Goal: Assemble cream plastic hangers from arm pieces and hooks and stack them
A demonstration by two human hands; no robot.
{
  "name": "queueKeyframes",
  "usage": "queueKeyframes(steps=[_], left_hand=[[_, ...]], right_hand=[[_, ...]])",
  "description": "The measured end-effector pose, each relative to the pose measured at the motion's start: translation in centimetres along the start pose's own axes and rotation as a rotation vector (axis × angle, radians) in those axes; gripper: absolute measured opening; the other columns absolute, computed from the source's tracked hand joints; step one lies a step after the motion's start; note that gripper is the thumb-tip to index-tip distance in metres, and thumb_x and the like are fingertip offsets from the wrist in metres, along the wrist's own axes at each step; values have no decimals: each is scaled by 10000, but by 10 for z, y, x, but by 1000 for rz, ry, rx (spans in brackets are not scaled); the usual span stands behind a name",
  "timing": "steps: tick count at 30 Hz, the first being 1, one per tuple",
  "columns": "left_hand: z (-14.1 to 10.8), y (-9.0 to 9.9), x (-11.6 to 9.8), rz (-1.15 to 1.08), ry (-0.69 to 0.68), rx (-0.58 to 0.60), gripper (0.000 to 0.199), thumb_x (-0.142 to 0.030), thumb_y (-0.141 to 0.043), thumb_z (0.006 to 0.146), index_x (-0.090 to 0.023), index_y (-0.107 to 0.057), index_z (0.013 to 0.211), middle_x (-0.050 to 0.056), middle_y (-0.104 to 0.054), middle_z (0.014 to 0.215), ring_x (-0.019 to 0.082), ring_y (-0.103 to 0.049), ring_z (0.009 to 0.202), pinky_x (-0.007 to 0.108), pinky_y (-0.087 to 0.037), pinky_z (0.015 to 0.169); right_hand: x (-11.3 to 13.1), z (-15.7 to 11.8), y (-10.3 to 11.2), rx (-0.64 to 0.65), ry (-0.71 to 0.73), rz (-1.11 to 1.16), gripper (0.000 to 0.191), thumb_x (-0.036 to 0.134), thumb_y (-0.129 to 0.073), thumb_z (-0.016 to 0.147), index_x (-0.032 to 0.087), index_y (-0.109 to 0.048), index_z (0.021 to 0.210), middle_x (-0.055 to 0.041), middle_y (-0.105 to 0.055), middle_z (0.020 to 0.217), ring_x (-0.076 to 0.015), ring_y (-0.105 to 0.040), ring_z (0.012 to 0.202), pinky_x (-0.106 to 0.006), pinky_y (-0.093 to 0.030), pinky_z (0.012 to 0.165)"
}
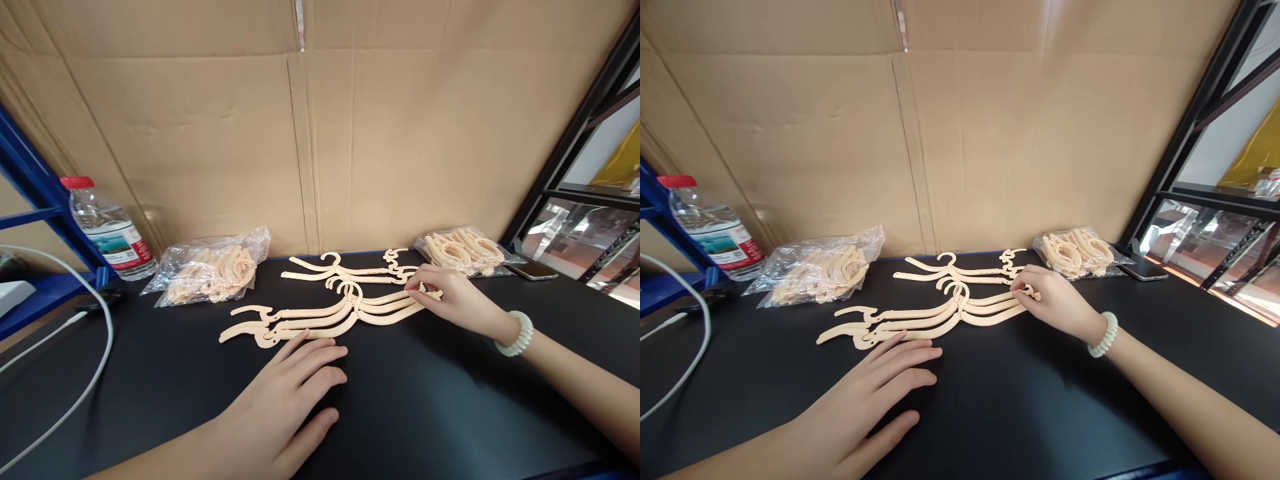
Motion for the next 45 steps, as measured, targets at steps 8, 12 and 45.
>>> queueKeyframes(steps=[8,12,45], left_hand=[[3,0,1,-25,6,13,299,-123,-474,886,-255,-543,1146,54,-599,1299,228,-497,1248,445,-274,1143],[3,0,1,-25,8,10,275,-140,-477,896,-260,-546,1133,44,-608,1284,220,-506,1238,439,-277,1141],[-1,10,-3,-59,-38,11,283,-131,-510,862,-233,-564,1121,87,-618,1241,245,-530,1199,444,-369,1082]], right_hand=[[-3,1,-1,-1,-6,-21,189,259,-480,906,204,-641,823,-38,-651,812,-181,-597,730,-309,-468,649],[-15,8,4,-35,-45,-117,184,256,-484,901,194,-646,839,-48,-674,837,-185,-614,746,-299,-486,656],[-42,104,-29,78,-34,-513,264,319,-591,941,152,-605,1144,-92,-614,1174,-210,-620,1002,-417,-526,867]])
Point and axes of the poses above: each hand's wrist, its own z-axis towards the middle knuckle, its own y-axis out of the back of the hand, x = y × z, the point moved 8 cm from there along z, towards the middle knuckle
